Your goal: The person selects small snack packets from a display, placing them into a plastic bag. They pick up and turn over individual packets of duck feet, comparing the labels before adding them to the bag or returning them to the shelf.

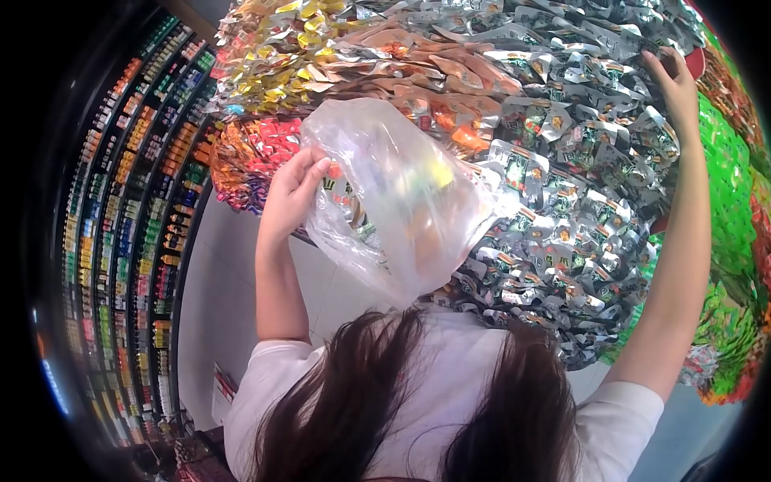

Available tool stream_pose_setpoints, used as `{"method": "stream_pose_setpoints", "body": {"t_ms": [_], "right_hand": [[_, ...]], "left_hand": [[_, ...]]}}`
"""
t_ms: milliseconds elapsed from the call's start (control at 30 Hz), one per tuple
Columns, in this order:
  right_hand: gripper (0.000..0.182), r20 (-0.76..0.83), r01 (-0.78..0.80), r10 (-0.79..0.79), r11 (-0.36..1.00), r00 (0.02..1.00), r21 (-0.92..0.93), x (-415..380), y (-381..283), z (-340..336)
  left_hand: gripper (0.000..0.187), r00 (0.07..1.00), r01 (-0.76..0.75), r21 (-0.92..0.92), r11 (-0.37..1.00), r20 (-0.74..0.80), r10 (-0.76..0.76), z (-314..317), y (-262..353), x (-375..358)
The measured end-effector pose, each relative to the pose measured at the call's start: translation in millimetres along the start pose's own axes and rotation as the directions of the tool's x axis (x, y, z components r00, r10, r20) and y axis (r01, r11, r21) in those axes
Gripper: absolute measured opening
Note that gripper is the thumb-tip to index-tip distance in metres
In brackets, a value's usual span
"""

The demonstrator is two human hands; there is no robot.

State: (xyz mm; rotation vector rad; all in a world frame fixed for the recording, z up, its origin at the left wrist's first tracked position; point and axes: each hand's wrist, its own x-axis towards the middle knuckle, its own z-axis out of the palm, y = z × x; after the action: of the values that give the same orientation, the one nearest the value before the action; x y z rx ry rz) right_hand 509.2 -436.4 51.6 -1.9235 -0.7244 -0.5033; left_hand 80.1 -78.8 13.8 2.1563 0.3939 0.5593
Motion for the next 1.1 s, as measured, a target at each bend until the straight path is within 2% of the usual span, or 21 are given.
{"method": "stream_pose_setpoints", "body": {"t_ms": [100, 200, 500, 567, 633, 667, 733, 767, 867, 900, 933, 1000, 1100], "right_hand": [[0.042, 0.000, 0.006, -0.006, 1.000, 1.000, 0.009, 1, 2, 0], [0.044, 0.018, -0.005, 0.005, 1.000, 1.000, 0.027, 1, 1, 0], [0.042, 0.001, 0.008, -0.008, 1.000, 1.000, 0.028, 0, 2, 1], [0.040, 0.006, 0.011, -0.011, 0.999, 1.000, 0.043, 0, 2, 1], [0.036, 0.008, 0.026, -0.027, 0.996, 1.000, 0.088, 3, 10, 3], [0.032, -0.001, 0.035, -0.035, 0.999, 0.999, 0.032, -1, 5, 2], [0.032, 0.022, 0.020, -0.020, 1.000, 1.000, 0.008, -4, -7, 1], [0.034, 0.002, 0.026, -0.026, 0.995, 1.000, -0.099, -4, -9, 1], [0.037, -0.021, 0.048, -0.053, 0.977, 0.998, -0.210, -6, -14, -1], [0.036, -0.035, 0.054, -0.063, 0.974, 0.997, -0.220, -6, -13, -1], [0.035, -0.046, 0.061, -0.073, 0.972, 0.996, -0.228, -5, -11, 0], [0.031, -0.123, 0.147, -0.171, 0.971, 0.977, -0.187, -3, -4, 1], [0.028, -0.097, 0.160, -0.188, 0.957, 0.977, -0.244, -5, -12, 0]], "left_hand": [[0.018, 1.000, 0.006, -0.043, 0.999, 0.020, -0.005, 0, -2, 0], [0.017, 1.000, -0.003, 0.003, 1.000, 0.023, 0.003, 0, -1, 0], [0.019, 0.998, -0.016, -0.053, 0.998, -0.054, 0.013, 4, -11, -1], [0.018, 0.998, 0.025, -0.107, 0.994, -0.046, -0.030, 4, -13, -1], [0.017, 0.996, -0.033, -0.065, 0.997, -0.083, 0.028, 3, -2, -6], [0.015, 0.989, -0.092, -0.024, 0.995, -0.117, 0.089, 4, 8, -7], [0.013, 0.993, -0.095, -0.054, 0.994, -0.078, 0.090, 1, 26, -14], [0.014, 0.988, -0.138, -0.011, 0.990, -0.073, 0.137, 2, 35, -19], [0.025, 0.976, -0.217, 0.179, 0.960, 0.014, 0.218, 7, 62, -33], [0.030, 0.960, -0.279, 0.169, 0.945, 0.073, 0.271, 12, 65, -37], [0.034, 0.961, -0.261, 0.123, 0.957, 0.129, 0.245, 19, 64, -41], [0.038, 0.938, -0.318, 0.146, 0.937, 0.189, 0.289, 29, 62, -47], [0.040, 0.948, -0.299, 0.129, 0.945, 0.157, 0.278, 36, 54, -52]]}}
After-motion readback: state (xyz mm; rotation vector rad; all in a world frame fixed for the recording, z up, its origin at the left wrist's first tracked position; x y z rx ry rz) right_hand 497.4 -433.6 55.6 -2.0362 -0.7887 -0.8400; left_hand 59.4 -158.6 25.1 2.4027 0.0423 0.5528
